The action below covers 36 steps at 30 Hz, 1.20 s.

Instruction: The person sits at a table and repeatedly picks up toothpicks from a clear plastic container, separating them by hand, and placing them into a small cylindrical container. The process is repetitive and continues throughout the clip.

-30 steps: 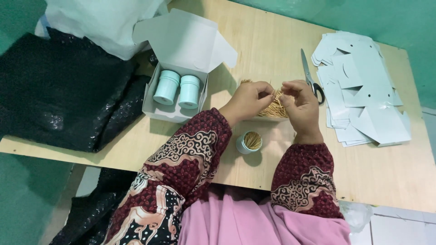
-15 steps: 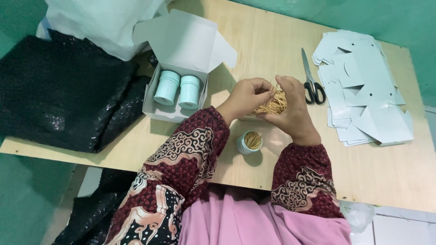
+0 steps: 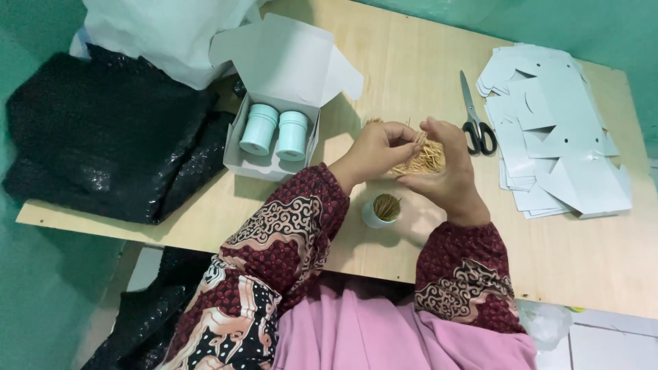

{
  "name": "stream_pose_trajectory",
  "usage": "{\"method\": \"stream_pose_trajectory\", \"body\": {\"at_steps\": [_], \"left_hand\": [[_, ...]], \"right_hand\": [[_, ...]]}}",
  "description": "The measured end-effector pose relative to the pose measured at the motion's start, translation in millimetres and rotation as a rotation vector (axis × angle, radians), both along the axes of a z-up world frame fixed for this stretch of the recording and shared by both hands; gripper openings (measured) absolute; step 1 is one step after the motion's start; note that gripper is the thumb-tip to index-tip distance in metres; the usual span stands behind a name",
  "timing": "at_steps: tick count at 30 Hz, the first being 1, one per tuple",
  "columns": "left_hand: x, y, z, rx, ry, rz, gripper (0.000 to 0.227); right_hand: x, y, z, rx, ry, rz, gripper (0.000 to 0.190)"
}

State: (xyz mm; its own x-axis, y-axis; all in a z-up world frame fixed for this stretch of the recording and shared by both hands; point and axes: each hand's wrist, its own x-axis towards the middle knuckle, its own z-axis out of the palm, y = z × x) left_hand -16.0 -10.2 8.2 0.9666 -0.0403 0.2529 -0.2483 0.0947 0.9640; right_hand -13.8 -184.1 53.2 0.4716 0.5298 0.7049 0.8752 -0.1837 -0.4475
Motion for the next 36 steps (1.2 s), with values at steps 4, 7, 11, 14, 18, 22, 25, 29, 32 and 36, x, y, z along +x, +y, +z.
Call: {"method": "stream_pose_trajectory", "body": {"at_steps": [4, 7, 11, 14, 18, 22, 25, 29, 32, 36], "left_hand": [[-36, 2, 29, 0.051, -0.055, 0.004, 0.013], [-61, 3, 34, 0.097, -0.08, -0.003, 0.014], [-78, 4, 28, 0.172, -0.105, 0.0, 0.016], [-87, 1, 11, 0.234, -0.14, 0.004, 0.016], [-90, -5, -17, 0.301, -0.186, 0.014, 0.02], [-93, -3, -22, 0.405, -0.28, 0.075, 0.021], [-91, -2, -29, 0.506, -0.416, 0.151, 0.013], [-103, 7, -28, 0.641, -0.486, 0.217, 0.016], [-109, 10, -29, 0.736, -0.478, 0.259, 0.023], [-110, 14, -36, 0.839, -0.517, 0.327, 0.024]], "right_hand": [[-5, -10, -10, 0.181, 0.147, 0.067, 0.074], [-18, -20, -15, 0.199, 0.193, 0.025, 0.028], [-36, -19, -24, 0.234, 0.287, 0.047, 0.018], [-49, -14, -28, 0.255, 0.282, 0.056, 0.018], [-61, -9, -31, 0.245, 0.258, 0.045, 0.016], [-64, -16, -44, 0.232, 0.269, 0.041, 0.012], [-67, -15, -51, 0.234, 0.267, 0.01, 0.011], [-74, -13, -58, 0.19, 0.26, -0.054, 0.009], [-79, -9, -57, 0.129, 0.23, -0.108, 0.008], [-80, -8, -56, 0.013, 0.183, -0.192, 0.009]]}}
